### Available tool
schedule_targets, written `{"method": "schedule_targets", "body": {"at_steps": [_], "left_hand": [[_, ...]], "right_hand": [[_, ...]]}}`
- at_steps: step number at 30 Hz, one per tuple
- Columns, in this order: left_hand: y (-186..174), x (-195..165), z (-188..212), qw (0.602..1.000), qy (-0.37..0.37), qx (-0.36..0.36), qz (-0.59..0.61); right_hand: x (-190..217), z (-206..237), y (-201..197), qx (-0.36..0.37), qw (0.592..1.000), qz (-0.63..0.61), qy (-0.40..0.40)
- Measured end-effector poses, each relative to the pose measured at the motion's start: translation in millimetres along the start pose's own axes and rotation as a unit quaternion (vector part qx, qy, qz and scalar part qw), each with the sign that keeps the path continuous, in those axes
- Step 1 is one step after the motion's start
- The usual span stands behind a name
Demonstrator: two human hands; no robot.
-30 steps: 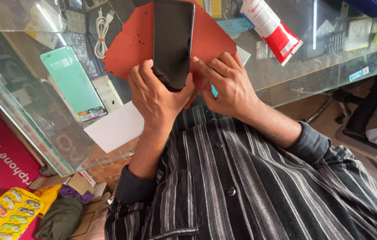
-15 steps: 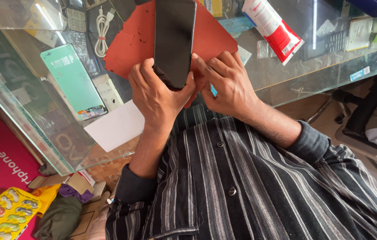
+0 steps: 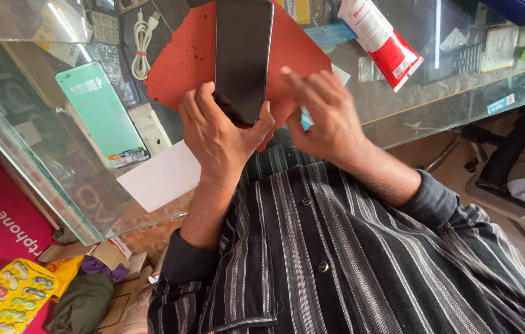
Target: The person peels the old printed back cover off a smartphone, then squeezes adhesive from a tube onto the phone's rear frame and spreads it. They align a new printed back cover over the phone and press it down, then pick up the adhesive tube again.
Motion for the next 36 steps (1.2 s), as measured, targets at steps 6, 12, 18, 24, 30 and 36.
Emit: {"method": "schedule_targets", "body": {"at_steps": [6, 12, 18, 24, 30, 36], "left_hand": [[-1.6, 1.3, -0.7, 1.000, 0.002, 0.009, 0.000], [-3.0, -0.9, -3.1, 1.000, 0.018, 0.012, 0.003], [-4.6, 0.8, -2.3, 1.000, 0.023, 0.012, 0.012], [-4.2, 3.4, -0.9, 0.999, 0.028, 0.014, 0.021], [-2.4, 1.3, -2.5, 1.000, 0.024, 0.015, 0.002], [0.7, -7.2, -2.1, 0.999, 0.022, 0.008, -0.041]], "right_hand": [[-31.8, 20.7, -77.3, -0.174, 0.971, 0.160, 0.040], [-78.2, 24.1, -69.5, -0.071, 0.979, 0.169, 0.086], [-96.5, 37.6, -55.3, -0.069, 0.980, 0.158, 0.102], [-93.3, 39.7, -52.6, -0.090, 0.980, 0.155, 0.083], [-96.6, 34.7, -52.5, -0.087, 0.982, 0.142, 0.085], [-97.2, 33.1, -50.6, -0.085, 0.983, 0.136, 0.087]]}}
Point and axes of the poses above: each hand's wrist, its own z-axis away from the middle knuckle, its own y-axis out of the palm, x = y × z, the point moved 10 cm from there along -z, towards the middle knuckle, and after that the axes turned 3 degrees about x, right-handed, at the moved point
